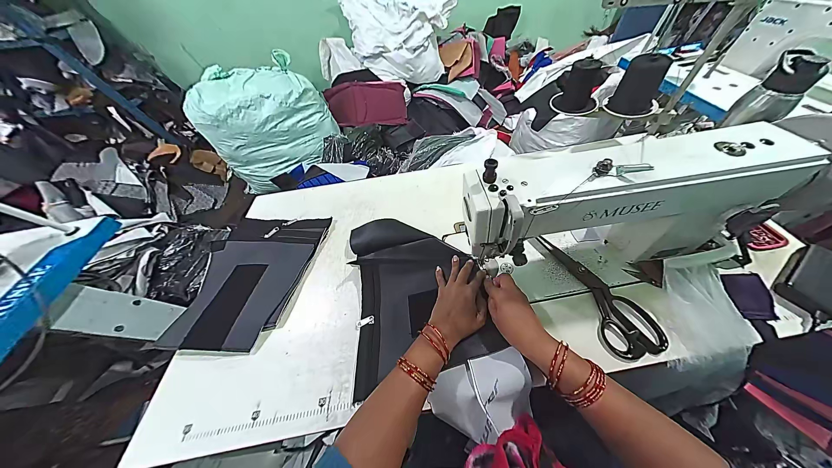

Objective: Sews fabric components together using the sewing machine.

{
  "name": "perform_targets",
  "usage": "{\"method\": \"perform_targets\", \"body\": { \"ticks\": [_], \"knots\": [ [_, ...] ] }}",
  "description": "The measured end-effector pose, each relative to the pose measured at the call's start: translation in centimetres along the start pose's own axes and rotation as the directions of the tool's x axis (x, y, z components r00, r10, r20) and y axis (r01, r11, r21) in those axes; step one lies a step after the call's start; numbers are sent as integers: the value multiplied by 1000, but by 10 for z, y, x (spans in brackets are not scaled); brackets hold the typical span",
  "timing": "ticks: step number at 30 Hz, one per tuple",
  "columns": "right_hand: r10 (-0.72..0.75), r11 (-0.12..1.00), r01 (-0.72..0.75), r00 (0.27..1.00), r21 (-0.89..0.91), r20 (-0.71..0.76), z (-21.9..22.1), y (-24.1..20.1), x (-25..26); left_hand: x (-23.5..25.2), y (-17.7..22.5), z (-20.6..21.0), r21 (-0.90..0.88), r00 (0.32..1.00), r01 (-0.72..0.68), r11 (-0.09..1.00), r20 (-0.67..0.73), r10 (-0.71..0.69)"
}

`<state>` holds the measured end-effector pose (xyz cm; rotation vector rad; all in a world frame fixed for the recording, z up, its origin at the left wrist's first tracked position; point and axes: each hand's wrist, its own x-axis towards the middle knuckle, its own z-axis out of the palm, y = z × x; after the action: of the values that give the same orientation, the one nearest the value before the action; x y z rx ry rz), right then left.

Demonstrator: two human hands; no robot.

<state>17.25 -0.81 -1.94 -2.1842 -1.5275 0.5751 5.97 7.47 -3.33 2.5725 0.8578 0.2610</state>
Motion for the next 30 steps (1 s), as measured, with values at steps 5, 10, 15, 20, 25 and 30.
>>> {"method": "perform_targets", "body": {
  "ticks": [5, 10, 15, 20, 25, 30],
  "knots": [
    [8, 1000, -8, 1000, 8, 26, -4, -3, 6, 7, -4, -3, -37, 1000, -7, 999, 14, 7],
    [-5, 999, 3, 1000, 54, 26, -6, 1, 8, 5, -9, 3, -79, 991, -86, 993, -113, 77],
    [-65, 985, 87, 988, 151, -143, -16, 26, -14, -1, 0, 1, -17, 996, -72, 997, -49, 71],
    [-31, 960, -41, 967, 276, 251, -47, 53, -100, -45, 40, -3, 8, 987, 61, 998, 150, -62],
    [86, 937, -257, 826, 237, 557, -17, 75, -142, -69, 52, 6, 46, 981, 96, 994, 163, -102],
    [-70, 601, -259, 925, 756, 373, 53, 70, -146, -68, 44, -2, 84, 975, 82, 993, 199, -97]
  ]
}}
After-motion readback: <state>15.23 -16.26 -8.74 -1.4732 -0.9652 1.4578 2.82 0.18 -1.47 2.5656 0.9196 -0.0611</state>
